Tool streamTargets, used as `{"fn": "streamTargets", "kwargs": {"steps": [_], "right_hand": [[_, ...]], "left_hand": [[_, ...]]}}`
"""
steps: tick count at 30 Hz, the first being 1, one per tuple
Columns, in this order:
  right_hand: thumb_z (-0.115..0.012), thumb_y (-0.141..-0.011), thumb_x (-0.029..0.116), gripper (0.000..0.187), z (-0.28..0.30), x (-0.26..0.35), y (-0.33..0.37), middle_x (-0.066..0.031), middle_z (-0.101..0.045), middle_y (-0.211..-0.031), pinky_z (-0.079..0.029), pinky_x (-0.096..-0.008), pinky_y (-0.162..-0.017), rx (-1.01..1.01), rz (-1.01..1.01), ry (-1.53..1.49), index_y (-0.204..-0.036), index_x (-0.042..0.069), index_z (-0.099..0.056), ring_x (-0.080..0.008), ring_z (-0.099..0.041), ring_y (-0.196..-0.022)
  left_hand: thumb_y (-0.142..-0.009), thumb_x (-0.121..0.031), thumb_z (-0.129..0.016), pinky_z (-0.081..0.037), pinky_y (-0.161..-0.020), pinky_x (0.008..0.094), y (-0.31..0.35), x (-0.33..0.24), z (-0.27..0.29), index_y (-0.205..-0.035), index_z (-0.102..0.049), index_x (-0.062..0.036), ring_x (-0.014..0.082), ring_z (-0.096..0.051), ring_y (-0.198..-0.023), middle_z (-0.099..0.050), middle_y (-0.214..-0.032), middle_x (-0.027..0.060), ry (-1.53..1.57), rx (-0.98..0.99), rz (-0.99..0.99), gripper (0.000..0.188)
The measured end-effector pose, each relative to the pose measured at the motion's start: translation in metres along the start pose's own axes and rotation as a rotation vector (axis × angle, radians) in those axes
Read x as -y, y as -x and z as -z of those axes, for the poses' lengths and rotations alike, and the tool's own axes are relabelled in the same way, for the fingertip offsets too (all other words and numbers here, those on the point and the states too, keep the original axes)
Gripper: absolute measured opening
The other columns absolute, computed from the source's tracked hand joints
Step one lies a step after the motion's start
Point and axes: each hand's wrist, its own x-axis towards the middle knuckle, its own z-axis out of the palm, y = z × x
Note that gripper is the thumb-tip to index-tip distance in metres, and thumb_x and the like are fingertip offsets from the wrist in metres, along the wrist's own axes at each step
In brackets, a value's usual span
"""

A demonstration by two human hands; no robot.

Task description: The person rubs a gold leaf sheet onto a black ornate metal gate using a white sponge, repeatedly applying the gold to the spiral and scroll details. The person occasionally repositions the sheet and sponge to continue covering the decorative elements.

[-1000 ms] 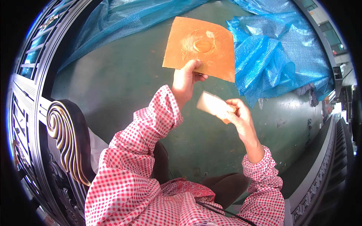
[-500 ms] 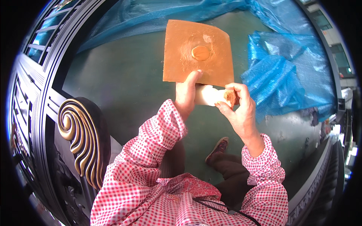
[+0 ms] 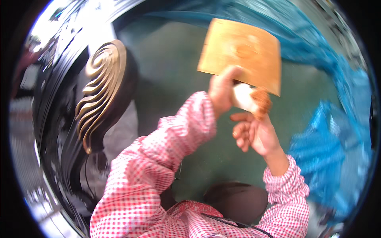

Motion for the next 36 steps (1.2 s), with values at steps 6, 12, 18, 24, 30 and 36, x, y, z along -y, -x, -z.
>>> {"fn": "streamTargets", "kwargs": {"steps": [6,12,18,24,30,36], "right_hand": [[-0.043,-0.09,0.055,0.071,-0.008,-0.027,-0.011,-0.0119,-0.057,-0.08,-0.046,-0.0275,-0.038,0.194,-0.096,-0.362,-0.126,-0.006,-0.038,-0.0191,-0.058,-0.057],[-0.038,-0.091,0.056,0.066,-0.029,-0.029,-0.009,-0.0121,-0.057,-0.084,-0.049,-0.0283,-0.045,0.311,-0.115,-0.517,-0.123,-0.002,-0.041,-0.0199,-0.059,-0.066],[-0.052,-0.088,0.037,0.049,-0.04,-0.037,-0.007,-0.019,-0.059,-0.1,-0.053,-0.0314,-0.054,0.195,-0.114,-0.369,-0.12,0.0,-0.045,-0.0254,-0.062,-0.078],[-0.071,-0.073,0.022,0.041,-0.049,-0.035,0.014,-0.0185,-0.06,-0.09,-0.052,-0.0364,-0.064,0.088,-0.004,0.274,-0.1,-0.001,-0.051,-0.0266,-0.062,-0.079],[-0.063,-0.079,0.008,0.037,-0.069,0.046,0.016,-0.0148,-0.058,-0.103,-0.05,-0.0338,-0.077,-0.38,1.051,0.909,-0.111,-0.003,-0.049,-0.0217,-0.059,-0.092],[-0.065,-0.078,0.005,0.039,-0.122,0.057,-0.039,-0.0118,-0.058,-0.105,-0.045,-0.0324,-0.083,-0.528,1.013,1.29,-0.114,-0.002,-0.051,-0.0186,-0.057,-0.097]], "left_hand": [[-0.079,-0.017,-0.058,-0.051,-0.063,0.0326,0.024,-0.002,0.004,-0.099,-0.055,-0.0007,0.0199,-0.057,-0.069,-0.059,-0.083,0.01,0.042,-0.075,-0.15,0.026],[-0.078,-0.02,-0.06,-0.049,-0.059,0.0305,0.046,-0.009,0.018,-0.093,-0.057,-0.0021,0.0182,-0.057,-0.063,-0.06,-0.079,0.009,-0.07,-0.149,-0.16,0.024],[-0.078,-0.023,-0.061,-0.045,-0.055,0.027,0.051,-0.023,0.011,-0.092,-0.056,-0.0023,0.0159,-0.056,-0.061,-0.06,-0.075,0.0085,-0.059,-0.094,-0.092,0.025],[-0.082,-0.018,-0.058,-0.045,-0.054,0.0283,0.071,-0.053,0.031,-0.094,-0.056,0.0004,0.0191,-0.057,-0.061,-0.061,-0.079,0.0103,-0.128,-0.014,-0.123,0.022],[-0.083,-0.016,-0.056,-0.046,-0.052,0.0277,0.106,-0.09,0.042,-0.096,-0.056,0.002,0.0195,-0.06,-0.06,-0.062,-0.078,0.0113,-0.191,-0.097,-0.188,0.022],[-0.084,-0.013,-0.054,-0.047,-0.05,0.0268,0.129,-0.117,0.051,-0.096,-0.056,0.0041,0.0183,-0.059,-0.057,-0.062,-0.078,0.0121,-0.209,-0.059,-0.206,0.021]]}}
